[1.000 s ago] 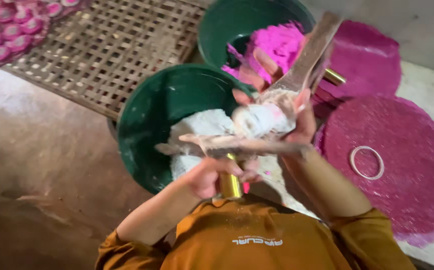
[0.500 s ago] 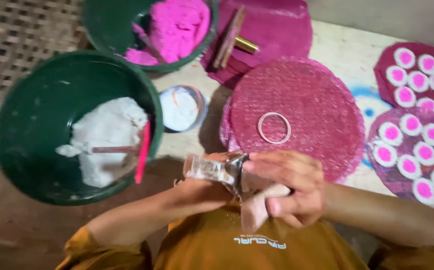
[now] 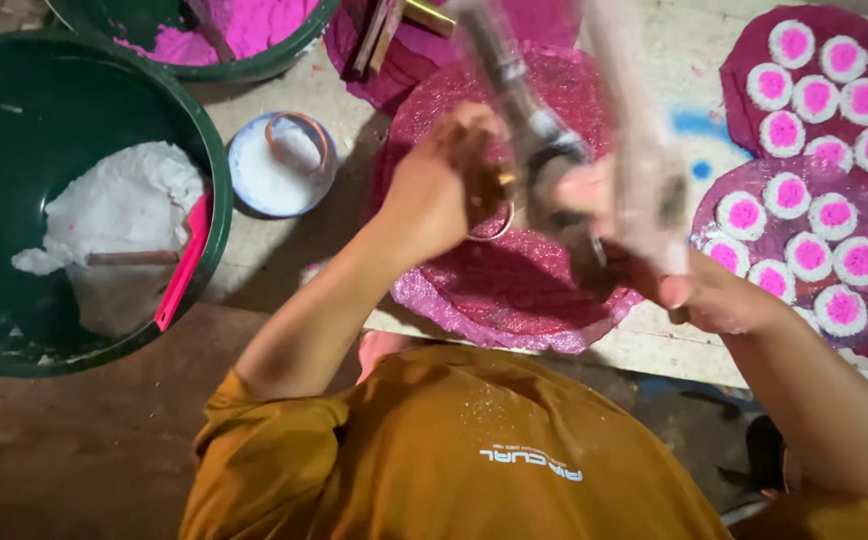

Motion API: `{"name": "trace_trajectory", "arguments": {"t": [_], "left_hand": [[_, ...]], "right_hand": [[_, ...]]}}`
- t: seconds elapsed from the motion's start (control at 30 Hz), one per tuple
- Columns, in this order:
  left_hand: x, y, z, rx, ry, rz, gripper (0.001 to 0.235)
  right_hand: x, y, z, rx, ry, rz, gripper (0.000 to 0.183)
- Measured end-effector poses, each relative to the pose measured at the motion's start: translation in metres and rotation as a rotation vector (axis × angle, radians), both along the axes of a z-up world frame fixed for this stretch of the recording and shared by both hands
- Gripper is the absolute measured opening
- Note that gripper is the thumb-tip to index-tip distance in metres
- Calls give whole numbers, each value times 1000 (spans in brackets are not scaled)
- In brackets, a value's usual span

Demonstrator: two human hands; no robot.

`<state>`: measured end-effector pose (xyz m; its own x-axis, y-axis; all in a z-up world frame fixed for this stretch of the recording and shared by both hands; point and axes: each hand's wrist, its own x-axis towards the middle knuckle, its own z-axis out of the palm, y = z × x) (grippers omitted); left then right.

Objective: The person prepares a multi-colored sweet by pressing white and pink paste into a hand-held wooden mold, then arranges the finished circular treats on a tray.

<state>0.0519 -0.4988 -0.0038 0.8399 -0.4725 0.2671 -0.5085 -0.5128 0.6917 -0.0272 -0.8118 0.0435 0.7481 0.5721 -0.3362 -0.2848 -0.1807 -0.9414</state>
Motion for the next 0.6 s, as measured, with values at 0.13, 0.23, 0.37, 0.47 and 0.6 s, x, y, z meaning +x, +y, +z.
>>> {"name": "trace_trajectory", "arguments": {"t": [0.13,0.23,0.37,0.47,0.6], "left_hand": [[20,-3,-44,363,143,222,53],[20,3,-64,369,126,211,35],[7,29,-63,325,159,166,31],[17,61,-38,155,106,77,46],[42,62,-3,-1522,1003,-679,87]], "right_hand": [[-11,-6,-10,16,-71,-192,142],[-7,2,-6,76,-35,-257,142],[-9,3,-12,69,-19,-282,141],[-8,8,-22,97,67,-204,136],[-11,31,-24,121,367,24,126]]}}
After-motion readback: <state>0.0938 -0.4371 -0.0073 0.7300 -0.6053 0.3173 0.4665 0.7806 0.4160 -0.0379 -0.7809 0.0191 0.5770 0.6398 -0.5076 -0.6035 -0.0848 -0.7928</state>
